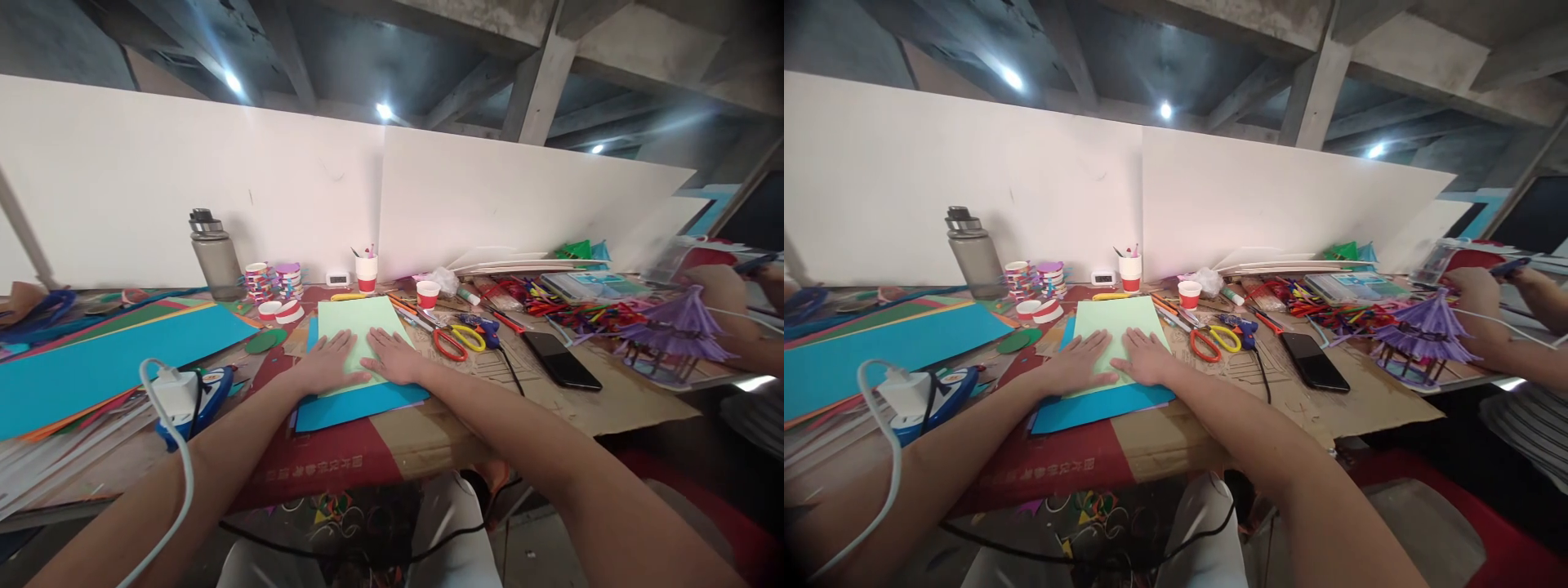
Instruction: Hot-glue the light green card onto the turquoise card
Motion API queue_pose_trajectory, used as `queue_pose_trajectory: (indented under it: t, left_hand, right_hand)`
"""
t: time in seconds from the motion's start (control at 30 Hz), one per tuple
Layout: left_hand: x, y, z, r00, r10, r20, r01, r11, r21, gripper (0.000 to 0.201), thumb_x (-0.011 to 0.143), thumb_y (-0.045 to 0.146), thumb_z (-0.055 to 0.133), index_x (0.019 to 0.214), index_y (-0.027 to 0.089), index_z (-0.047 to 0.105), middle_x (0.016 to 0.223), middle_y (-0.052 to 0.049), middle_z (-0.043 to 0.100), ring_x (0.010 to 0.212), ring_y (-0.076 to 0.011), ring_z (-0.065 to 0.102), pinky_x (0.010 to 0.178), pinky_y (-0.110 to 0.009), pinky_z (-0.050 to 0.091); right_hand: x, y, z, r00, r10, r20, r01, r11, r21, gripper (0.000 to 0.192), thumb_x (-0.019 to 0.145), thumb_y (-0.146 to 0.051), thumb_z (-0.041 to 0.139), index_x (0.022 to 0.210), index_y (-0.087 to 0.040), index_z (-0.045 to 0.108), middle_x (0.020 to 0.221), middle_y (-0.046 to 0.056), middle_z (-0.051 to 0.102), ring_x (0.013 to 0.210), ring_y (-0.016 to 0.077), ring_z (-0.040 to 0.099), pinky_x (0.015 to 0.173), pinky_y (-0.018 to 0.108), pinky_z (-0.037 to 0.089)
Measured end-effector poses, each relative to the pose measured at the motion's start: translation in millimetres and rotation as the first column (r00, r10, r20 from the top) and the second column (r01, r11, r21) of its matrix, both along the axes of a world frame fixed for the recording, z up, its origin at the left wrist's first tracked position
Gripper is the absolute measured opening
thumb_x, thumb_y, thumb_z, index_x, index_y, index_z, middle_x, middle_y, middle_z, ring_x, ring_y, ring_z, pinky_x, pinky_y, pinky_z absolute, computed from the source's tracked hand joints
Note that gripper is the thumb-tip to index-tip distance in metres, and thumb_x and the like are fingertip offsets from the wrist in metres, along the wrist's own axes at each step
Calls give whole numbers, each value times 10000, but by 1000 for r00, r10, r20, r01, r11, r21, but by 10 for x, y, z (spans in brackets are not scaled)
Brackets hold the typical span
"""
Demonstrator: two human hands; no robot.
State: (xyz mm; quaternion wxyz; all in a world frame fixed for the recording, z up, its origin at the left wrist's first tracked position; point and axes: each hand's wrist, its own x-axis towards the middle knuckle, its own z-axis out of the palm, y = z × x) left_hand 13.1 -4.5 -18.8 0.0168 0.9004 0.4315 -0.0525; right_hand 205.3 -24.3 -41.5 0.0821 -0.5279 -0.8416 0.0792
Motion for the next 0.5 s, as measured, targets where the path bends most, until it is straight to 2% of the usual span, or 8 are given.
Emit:
queue_pose_trajectory:
  t: [0.13, 0.23, 0.27, 0.33, 0.43, 0.5]
  left_hand:
    - [-73, 16, 24, 1000, 29, 0, -29, 999, -45, 965, 805, 739, 238, 1500, 85, 96, 1547, -135, 49, 1439, -270, 57, 1131, -492, 58]
    - [-130, 56, 69, 994, 98, -43, -101, 992, -78, 969, 788, 749, 293, 1502, 119, 116, 1549, -127, 55, 1433, -308, 50, 1118, -537, 52]
    - [-130, 68, 83, 990, 128, -58, -132, 989, -63, 961, 793, 745, 292, 1499, 111, 142, 1548, -136, 71, 1431, -320, 51, 1117, -542, 45]
    - [-86, 77, 93, 989, 144, -34, -142, 989, 46, 904, 838, 700, 245, 1486, 71, 193, 1544, -157, 94, 1431, -318, 44, 1124, -522, 17]
    - [72, 43, 36, 996, -9, 91, -14, 970, 243, 811, 903, 599, 147, 1474, 26, 208, 1549, -149, 72, 1439, -255, 11, 1146, -434, -3]
    - [183, 3, -38, 992, -56, 116, 37, 987, 157, 816, 901, 603, 145, 1473, 24, 208, 1543, -157, 124, 1437, -248, 67, 1150, -405, 66]
  right_hand:
    - [-5, -5, 7, 1000, 9, -4, -9, 1000, 19, 846, 903, -639, 93, 1477, -24, 187, 1547, 165, 124, 1431, 276, 93, 1134, 490, 111]
    - [-20, -2, 6, 1000, 3, -10, -3, 1000, 25, 829, 910, -625, 114, 1473, -23, 198, 1546, 167, 129, 1430, 277, 102, 1132, 495, 118]
    - [-24, -2, 5, 1000, -1, -14, 1, 1000, 26, 818, 913, -617, 120, 1472, -26, 205, 1545, 167, 133, 1429, 277, 106, 1132, 496, 120]
    - [-29, -3, 3, 1000, -10, -21, 11, 999, 33, 783, 922, -593, 135, 1470, -40, 220, 1544, 163, 144, 1428, 274, 116, 1130, 497, 127]
    - [-27, -2, -2, 1000, -16, 5, 16, 999, 50, 707, 936, -518, 202, 1472, -57, 224, 1545, 153, 150, 1427, 274, 122, 1128, 495, 139]
    - [-20, 5, -8, 999, -7, 41, 4, 998, 55, 685, 930, -463, 266, 1476, -52, 209, 1547, 151, 141, 1428, 275, 114, 1129, 493, 142]
